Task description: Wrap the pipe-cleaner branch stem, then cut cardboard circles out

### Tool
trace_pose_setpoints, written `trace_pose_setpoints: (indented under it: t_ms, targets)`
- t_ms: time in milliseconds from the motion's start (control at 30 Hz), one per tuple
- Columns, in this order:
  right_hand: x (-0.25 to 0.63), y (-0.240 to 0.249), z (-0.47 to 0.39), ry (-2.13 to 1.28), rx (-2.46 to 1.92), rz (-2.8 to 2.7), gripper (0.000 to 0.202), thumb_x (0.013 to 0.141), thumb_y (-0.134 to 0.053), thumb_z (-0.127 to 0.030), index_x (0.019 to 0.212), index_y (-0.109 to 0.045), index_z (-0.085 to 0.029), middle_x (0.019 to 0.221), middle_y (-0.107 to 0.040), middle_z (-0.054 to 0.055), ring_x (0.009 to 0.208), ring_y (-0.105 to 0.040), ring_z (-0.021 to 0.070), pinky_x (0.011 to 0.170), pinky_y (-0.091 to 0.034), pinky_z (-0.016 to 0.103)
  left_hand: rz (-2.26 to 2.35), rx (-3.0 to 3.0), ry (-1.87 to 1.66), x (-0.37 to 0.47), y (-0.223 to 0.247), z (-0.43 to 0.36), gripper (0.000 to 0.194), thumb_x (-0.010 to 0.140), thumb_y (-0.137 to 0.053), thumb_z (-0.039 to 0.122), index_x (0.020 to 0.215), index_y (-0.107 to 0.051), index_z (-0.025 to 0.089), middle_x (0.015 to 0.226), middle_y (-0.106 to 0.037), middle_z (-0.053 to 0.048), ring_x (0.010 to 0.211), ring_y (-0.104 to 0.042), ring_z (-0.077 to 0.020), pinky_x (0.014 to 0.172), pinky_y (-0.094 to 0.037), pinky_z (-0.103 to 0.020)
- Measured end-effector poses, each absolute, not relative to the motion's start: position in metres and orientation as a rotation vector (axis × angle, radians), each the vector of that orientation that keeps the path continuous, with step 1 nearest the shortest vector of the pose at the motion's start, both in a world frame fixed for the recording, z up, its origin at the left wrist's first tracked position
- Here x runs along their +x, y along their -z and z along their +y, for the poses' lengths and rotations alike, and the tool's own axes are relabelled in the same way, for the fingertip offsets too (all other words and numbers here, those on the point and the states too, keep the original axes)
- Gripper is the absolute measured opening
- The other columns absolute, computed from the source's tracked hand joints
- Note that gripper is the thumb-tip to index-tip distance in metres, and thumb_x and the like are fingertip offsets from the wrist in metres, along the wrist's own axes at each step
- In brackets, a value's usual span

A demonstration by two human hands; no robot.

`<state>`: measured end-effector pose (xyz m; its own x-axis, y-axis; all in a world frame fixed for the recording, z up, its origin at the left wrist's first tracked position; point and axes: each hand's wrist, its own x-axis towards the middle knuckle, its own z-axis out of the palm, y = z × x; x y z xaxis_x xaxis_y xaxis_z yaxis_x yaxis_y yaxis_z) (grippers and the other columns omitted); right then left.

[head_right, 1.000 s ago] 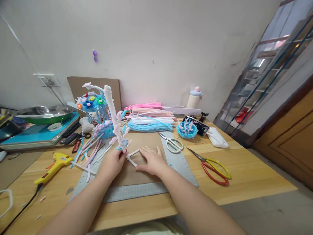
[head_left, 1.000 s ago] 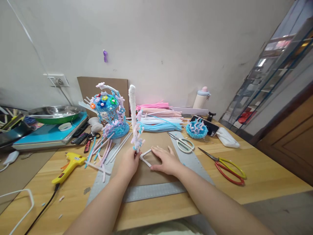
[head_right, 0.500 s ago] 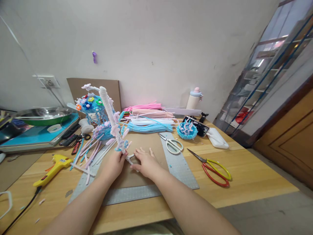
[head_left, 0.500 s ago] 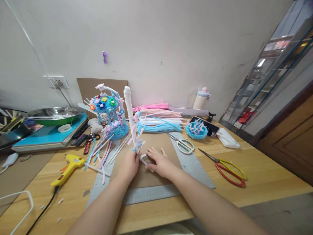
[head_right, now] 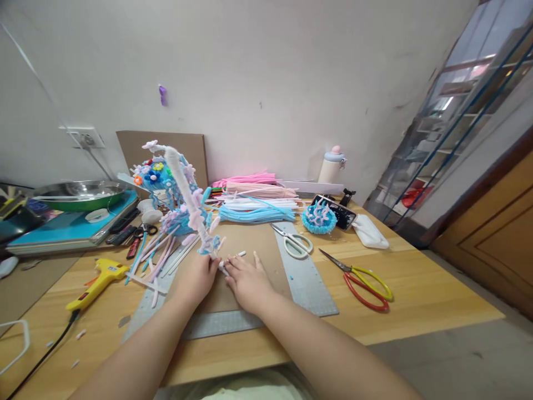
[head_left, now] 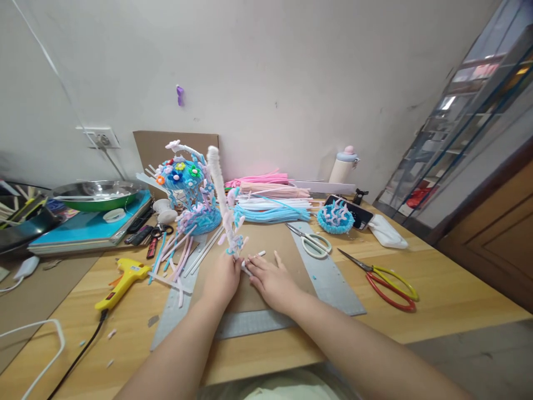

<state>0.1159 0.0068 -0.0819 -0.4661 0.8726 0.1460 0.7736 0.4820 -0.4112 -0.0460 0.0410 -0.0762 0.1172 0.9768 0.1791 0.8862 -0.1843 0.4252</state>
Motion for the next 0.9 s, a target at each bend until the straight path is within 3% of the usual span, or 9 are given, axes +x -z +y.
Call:
trace_pose_setpoints:
  t_ms: [233, 667, 900]
  targets:
    - [0.117, 0.079, 0.006, -0.369, -1.371, -2.379, 0.041, 0.095, -0.026, -0.033, 0.134, -0.038, -0.03, 0.14, -0.041, 0.002, 0.132, -0.03, 0.0168, 0.108, 0.006, 0.053, 1.989, 2.229, -0.425, -0.04, 0.072, 0.035, 0.029, 0.09, -0.031, 0.034, 0.084, -0.055, 0.018, 0.079, -0.065, -0.009, 0.073, -0.063, -0.0217, 0.058, -0.037, -0.029]
    - [0.116, 0.08, 0.008, -0.378, -1.414, -2.391, 0.042, 0.094, -0.03, -0.032, 0.135, -0.037, -0.031, 0.138, -0.045, 0.003, 0.128, -0.035, 0.0183, 0.108, 0.007, 0.05, 1.982, 2.309, -0.186, -0.025, 0.059, 0.032, 0.02, 0.088, -0.035, 0.017, 0.092, -0.054, 0.014, 0.084, -0.066, -0.012, 0.08, -0.065, -0.022, 0.064, -0.043, -0.029]
    - [0.115, 0.078, 0.006, -0.342, -1.4, -2.395, 0.042, 0.093, -0.033, -0.029, 0.135, -0.036, -0.031, 0.136, -0.046, 0.004, 0.127, -0.037, 0.0187, 0.108, 0.007, 0.051, 2.016, 2.326, -0.117, -0.019, 0.056, 0.031, 0.018, 0.088, -0.038, 0.015, 0.093, -0.055, 0.011, 0.086, -0.064, -0.009, 0.079, -0.063, -0.0191, 0.066, -0.046, -0.031]
